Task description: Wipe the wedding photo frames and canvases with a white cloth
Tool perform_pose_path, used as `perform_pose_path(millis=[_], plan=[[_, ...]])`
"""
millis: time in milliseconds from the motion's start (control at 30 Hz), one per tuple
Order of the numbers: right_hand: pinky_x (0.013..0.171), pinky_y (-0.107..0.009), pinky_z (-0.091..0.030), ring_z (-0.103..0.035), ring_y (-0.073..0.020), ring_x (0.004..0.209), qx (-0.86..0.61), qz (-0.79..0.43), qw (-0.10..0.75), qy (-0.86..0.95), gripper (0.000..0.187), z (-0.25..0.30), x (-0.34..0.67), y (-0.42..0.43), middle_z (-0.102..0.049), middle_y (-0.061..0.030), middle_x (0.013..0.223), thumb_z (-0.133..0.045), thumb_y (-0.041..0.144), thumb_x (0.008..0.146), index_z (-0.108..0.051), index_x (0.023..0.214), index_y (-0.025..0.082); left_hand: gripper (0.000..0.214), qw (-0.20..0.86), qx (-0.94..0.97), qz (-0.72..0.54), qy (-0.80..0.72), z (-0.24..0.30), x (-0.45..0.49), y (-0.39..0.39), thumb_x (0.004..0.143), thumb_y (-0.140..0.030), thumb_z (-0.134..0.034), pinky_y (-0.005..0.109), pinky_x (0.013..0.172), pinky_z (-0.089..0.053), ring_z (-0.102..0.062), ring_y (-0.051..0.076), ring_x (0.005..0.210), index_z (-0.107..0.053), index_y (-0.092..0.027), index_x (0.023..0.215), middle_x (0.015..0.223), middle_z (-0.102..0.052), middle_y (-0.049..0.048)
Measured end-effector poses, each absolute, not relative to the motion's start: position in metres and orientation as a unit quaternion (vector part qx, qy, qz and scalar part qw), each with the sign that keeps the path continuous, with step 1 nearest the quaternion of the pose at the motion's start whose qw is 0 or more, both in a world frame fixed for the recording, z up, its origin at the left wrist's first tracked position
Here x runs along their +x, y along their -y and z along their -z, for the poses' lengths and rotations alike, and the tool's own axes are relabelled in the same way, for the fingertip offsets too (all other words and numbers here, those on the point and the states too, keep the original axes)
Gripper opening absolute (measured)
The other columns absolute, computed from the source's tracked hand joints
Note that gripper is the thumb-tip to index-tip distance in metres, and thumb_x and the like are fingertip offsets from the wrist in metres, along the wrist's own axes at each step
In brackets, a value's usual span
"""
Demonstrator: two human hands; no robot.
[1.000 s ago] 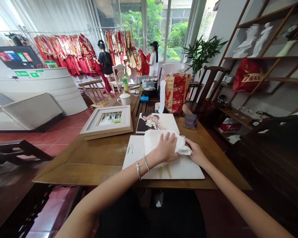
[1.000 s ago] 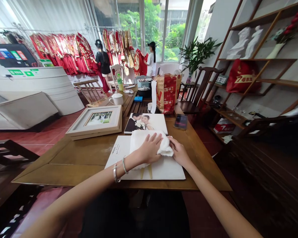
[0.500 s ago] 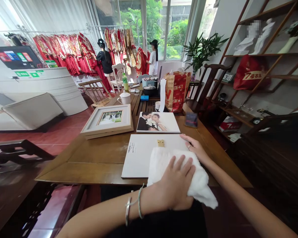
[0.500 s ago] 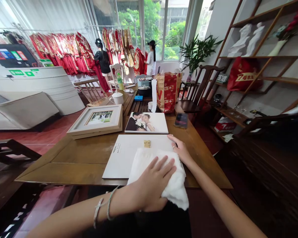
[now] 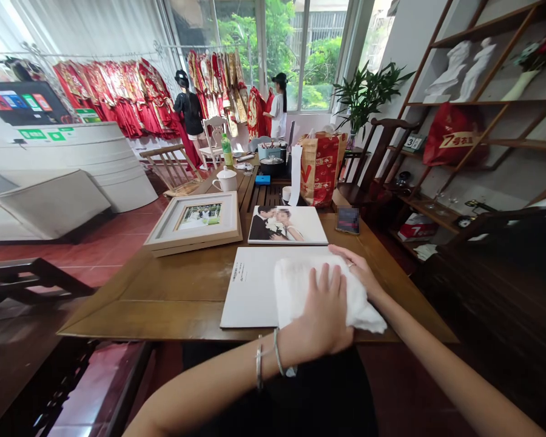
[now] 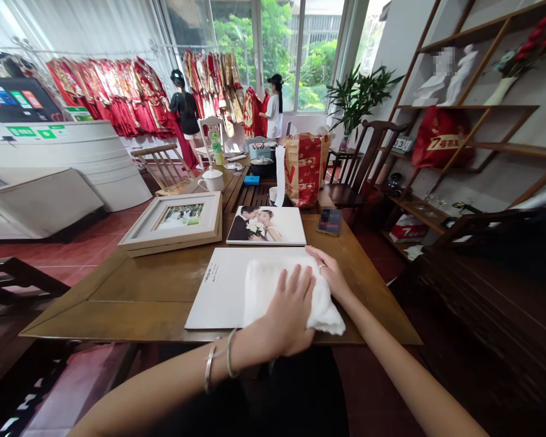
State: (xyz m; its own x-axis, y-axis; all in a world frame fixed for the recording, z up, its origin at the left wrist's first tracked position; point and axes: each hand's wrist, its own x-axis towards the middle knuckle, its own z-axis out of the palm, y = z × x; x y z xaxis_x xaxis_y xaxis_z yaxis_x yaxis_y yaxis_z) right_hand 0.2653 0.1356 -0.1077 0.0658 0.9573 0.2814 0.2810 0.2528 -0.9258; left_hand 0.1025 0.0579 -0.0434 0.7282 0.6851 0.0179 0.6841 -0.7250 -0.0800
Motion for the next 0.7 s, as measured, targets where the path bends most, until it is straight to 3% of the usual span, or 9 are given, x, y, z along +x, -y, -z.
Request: perform_pose_path(millis=[267,500,700], plan=[[0.107,-0.044,-0.031,-0.045,-0.0225,0.125,-0.549,-0.287,0.484,0.617,0.036,0.106,0.265,-0.134,-0.054,-0.0052,0.131,-0.047,0.031,0.083,-0.061,0.116,0.024,0.086,-0.015,-0.95,-0.003,0.313,0.035,0.09,-0.012,0.078,-0.051,-0.049,0.052,0.109,-0.011,-0.003,0.038,0.135,-0.019,0.0,0.141,0.149,-0.009,0.0186],[0.104,-0.042,-0.038,-0.048,-0.0238,0.123,-0.536,-0.232,0.459,0.669,0.044,0.111,0.266,-0.132,-0.054,-0.0026,0.13,-0.05,0.025,0.077,-0.059,0.119,0.025,0.079,-0.02,-0.928,-0.046,0.37,0.028,0.092,-0.083,0.076,-0.039,-0.054,0.05,0.107,-0.016,-0.01,0.035,0.135,-0.024,-0.004,0.139,0.149,-0.014,0.0177],[0.101,-0.041,-0.041,-0.049,-0.0269,0.121,-0.546,-0.208,0.447,0.677,0.055,0.107,0.264,-0.129,-0.051,-0.0089,0.133,-0.051,0.023,0.072,-0.052,0.126,0.017,0.073,-0.005,-0.931,-0.025,0.365,0.033,0.093,-0.117,0.075,-0.033,-0.053,0.05,0.106,-0.016,-0.014,0.033,0.135,-0.027,-0.006,0.138,0.149,-0.016,0.0176]])
